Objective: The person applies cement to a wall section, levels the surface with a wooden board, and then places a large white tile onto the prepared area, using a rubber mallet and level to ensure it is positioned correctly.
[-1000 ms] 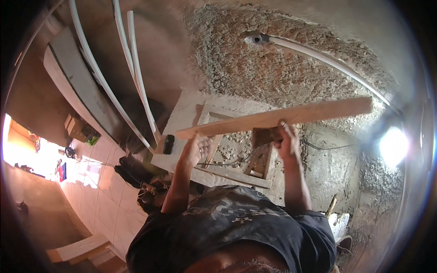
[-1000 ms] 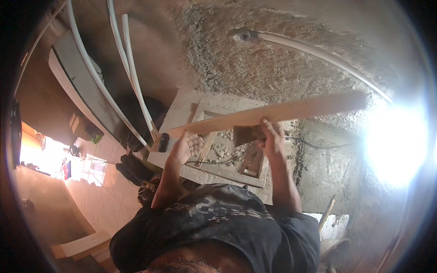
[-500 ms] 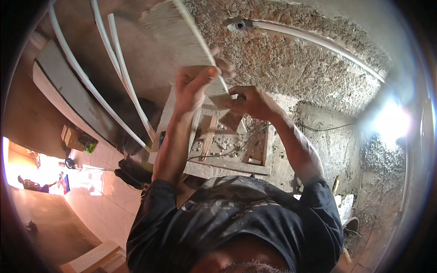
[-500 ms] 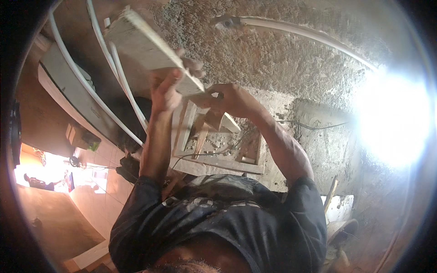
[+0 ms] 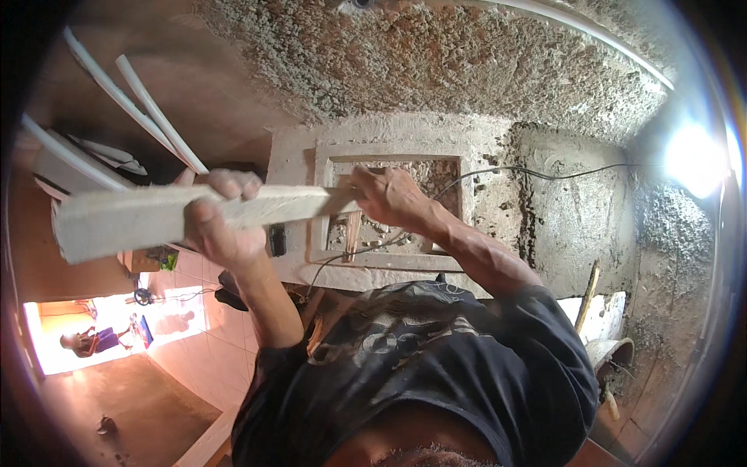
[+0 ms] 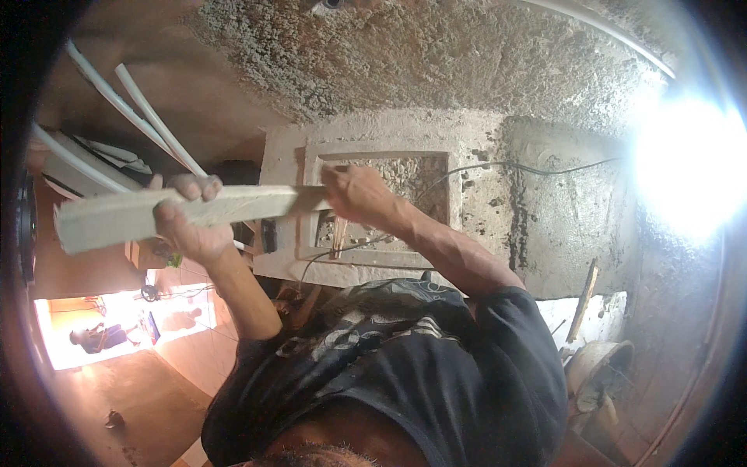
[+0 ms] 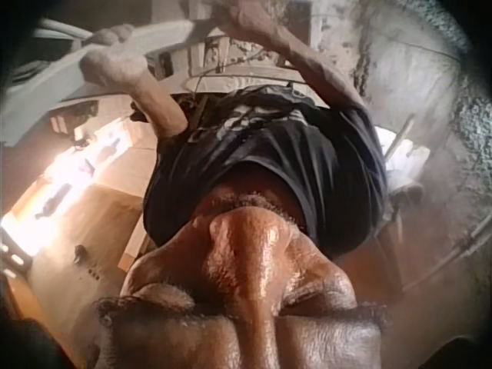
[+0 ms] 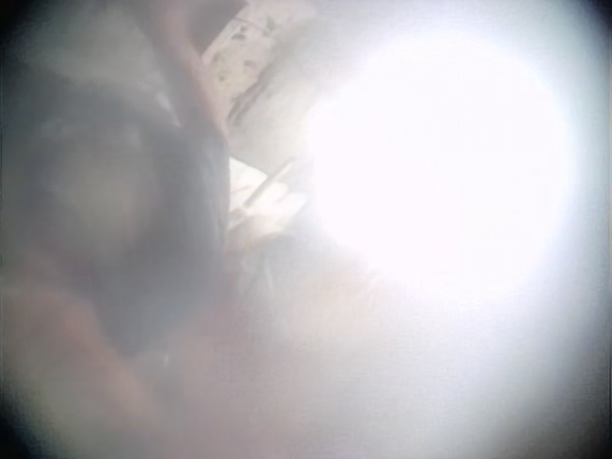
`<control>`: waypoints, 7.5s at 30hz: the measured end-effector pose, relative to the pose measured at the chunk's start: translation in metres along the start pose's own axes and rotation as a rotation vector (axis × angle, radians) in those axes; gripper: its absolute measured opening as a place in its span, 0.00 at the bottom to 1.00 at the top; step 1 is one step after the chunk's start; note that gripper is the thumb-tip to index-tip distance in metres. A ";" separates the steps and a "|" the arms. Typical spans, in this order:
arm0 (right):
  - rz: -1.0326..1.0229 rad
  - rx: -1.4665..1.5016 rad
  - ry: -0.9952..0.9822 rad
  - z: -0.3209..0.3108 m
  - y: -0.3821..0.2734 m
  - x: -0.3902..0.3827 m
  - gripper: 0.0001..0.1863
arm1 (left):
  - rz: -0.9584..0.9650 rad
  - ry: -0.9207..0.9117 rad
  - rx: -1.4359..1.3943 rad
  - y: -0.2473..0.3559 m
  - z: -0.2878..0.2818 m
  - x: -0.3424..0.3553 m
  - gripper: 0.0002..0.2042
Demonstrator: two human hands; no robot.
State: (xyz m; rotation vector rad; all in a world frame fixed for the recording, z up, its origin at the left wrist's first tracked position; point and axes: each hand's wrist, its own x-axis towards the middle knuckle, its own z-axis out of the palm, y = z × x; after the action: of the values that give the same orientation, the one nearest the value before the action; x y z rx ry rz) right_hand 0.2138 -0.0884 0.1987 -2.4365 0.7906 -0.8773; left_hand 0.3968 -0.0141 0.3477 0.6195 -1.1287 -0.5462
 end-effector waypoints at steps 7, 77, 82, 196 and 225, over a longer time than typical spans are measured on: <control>0.398 0.071 -0.232 0.052 0.108 -0.011 0.10 | 0.018 0.071 0.001 -0.003 -0.021 0.002 0.22; 0.188 0.106 -0.214 0.065 0.090 -0.022 0.10 | 0.314 0.004 0.061 -0.006 -0.040 -0.010 0.33; 0.428 0.032 -0.292 0.110 0.176 -0.070 0.15 | 0.334 -0.098 -0.016 -0.012 -0.021 0.006 0.32; 1.364 -0.509 0.652 -0.088 0.072 -0.447 0.22 | -1.319 -0.827 0.311 -0.201 0.073 -0.291 0.19; 0.919 -0.664 0.435 -0.082 0.135 -0.399 0.21 | -1.323 -1.069 0.347 -0.229 0.120 -0.302 0.20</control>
State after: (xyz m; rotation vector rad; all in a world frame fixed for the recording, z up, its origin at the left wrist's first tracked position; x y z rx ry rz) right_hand -0.1454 0.0496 0.0082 -1.9110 2.4052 -0.8189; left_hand 0.1631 0.0074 0.0267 1.4675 -1.7182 -2.0027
